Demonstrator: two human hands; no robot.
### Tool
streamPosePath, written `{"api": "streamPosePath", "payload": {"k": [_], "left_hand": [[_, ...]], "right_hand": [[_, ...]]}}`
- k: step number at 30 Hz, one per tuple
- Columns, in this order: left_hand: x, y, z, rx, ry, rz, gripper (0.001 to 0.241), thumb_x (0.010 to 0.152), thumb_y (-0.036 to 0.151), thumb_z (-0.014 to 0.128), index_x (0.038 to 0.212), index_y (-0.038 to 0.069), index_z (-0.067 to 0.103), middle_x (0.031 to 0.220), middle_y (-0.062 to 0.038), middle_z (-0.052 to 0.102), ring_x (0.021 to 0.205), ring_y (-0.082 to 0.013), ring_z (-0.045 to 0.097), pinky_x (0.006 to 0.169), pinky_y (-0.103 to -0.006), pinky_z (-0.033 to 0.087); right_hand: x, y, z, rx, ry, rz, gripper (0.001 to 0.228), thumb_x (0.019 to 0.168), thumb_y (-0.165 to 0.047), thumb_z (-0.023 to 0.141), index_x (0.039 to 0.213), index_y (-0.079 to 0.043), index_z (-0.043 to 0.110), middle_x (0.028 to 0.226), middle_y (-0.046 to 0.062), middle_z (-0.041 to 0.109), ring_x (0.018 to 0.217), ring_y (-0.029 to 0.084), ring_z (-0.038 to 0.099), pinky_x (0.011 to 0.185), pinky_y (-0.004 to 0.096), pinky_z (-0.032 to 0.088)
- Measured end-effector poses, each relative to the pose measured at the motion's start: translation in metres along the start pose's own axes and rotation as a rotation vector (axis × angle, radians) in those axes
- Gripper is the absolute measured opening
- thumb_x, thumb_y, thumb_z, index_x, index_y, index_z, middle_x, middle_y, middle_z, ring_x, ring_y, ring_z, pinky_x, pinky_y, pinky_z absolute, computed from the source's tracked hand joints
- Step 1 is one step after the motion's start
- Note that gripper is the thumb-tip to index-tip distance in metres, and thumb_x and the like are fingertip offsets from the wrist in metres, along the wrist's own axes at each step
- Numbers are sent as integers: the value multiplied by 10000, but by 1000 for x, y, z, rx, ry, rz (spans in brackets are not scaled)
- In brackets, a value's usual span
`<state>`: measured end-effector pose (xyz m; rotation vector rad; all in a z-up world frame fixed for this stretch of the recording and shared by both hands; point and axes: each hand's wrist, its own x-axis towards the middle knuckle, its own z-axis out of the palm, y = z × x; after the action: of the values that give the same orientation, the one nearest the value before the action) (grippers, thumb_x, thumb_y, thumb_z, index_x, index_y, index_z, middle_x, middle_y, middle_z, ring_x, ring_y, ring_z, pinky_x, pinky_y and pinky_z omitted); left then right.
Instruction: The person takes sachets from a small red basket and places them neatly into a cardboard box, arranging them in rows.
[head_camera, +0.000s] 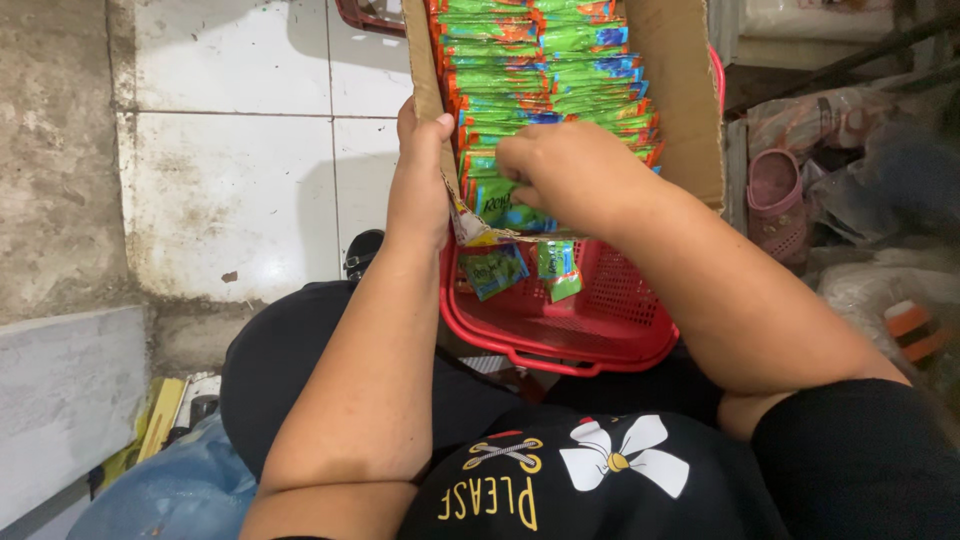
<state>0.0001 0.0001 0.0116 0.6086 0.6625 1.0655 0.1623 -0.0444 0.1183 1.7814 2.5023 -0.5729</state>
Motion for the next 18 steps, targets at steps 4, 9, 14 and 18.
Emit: {"api": "streamPosePath", "payload": {"k": [4, 9, 14, 18], "left_hand": [[0, -1, 0, 26, -6, 26, 689, 964, 277, 530, 1549, -6, 300, 1438, -190, 511, 1332, -284, 515, 1130, -401, 413], [-2, -1, -2, 15, -6, -2, 713, 955, 303, 542, 1552, 11, 283, 1427, -187, 517, 1331, -295, 520, 1127, -413, 417], [0, -3, -3, 21, -36, 32, 698, 970, 313, 546, 1550, 12, 300, 1435, -178, 519, 1346, -288, 510, 1151, -410, 400], [0, -6, -3, 43, -50, 68, 654, 988, 314, 546, 1530, 9, 342, 1423, -173, 530, 1342, -282, 510, 1161, -413, 391]], "right_hand": [[0, -1, 0, 79, 9, -37, 315, 765, -134, 790, 1018, -74, 611, 945, 115, 693, 869, 369, 682, 710, 497, 522], [-35, -13, -25, 260, 141, -26, 303, 846, -162, 797, 1045, -43, 604, 955, 156, 652, 792, 308, 691, 688, 430, 547], [-81, -28, -39, 492, -379, -60, 90, 897, -187, 682, 969, -133, 694, 888, 34, 775, 830, 216, 772, 724, 360, 593], [-72, -12, 48, 180, -817, 182, 274, 943, -264, 589, 1179, -200, 712, 1045, 84, 733, 989, 318, 692, 857, 447, 525]]}}
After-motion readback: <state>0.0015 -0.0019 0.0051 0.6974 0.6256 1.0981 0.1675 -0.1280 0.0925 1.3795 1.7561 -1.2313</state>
